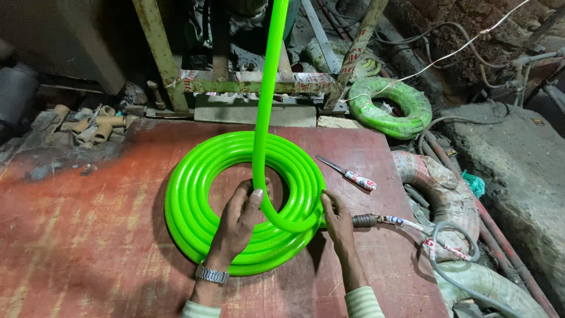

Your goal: The person coils a green hose by hand on a wooden board.

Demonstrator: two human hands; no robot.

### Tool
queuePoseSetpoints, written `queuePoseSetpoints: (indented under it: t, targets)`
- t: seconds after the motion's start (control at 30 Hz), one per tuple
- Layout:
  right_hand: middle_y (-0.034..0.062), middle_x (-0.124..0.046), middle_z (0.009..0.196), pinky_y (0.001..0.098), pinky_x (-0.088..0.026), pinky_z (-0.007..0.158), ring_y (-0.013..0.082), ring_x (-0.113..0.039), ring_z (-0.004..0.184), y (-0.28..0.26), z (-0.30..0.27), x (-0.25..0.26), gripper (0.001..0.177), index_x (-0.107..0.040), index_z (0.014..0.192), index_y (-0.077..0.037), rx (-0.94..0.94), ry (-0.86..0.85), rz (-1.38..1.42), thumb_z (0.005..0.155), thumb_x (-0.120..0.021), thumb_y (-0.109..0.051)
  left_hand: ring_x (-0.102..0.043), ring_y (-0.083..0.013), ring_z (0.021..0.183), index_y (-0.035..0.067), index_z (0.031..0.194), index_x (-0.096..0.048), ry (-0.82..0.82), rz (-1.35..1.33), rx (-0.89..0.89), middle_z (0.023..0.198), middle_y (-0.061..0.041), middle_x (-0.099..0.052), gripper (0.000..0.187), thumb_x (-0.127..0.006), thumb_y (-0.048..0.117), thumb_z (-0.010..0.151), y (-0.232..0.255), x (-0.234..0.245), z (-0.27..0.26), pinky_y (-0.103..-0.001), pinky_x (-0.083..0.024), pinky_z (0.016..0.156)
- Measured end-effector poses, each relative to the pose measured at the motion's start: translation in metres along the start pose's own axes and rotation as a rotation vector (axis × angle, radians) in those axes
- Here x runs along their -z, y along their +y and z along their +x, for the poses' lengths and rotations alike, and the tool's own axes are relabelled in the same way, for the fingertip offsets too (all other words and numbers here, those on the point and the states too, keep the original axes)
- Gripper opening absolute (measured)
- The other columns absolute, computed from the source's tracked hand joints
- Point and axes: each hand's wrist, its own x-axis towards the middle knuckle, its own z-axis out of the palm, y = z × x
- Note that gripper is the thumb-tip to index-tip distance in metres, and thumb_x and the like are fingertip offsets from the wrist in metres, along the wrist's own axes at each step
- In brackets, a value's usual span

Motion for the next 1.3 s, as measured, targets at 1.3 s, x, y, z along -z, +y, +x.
queuePoseSetpoints:
  t: [1.3]
  targets:
    - [0.0146,-0.064,0.100,0.0380,-0.050,0.093,0.0289,-0.066,0.091,0.034,-0.009,-0.017,0.054,-0.062,0.143,-0.019,-0.064,0.212,-0.324,0.092,-0.059,-0.032,-0.067,-0.0179,0.106,0.009,0.109,-0.067,0.148,-0.198,0.210,0.103,-0.007,-0.075,0.029,-0.052,0.032,0.099,-0.056,-0.007,-0.073,-0.035,-0.056,0.099]
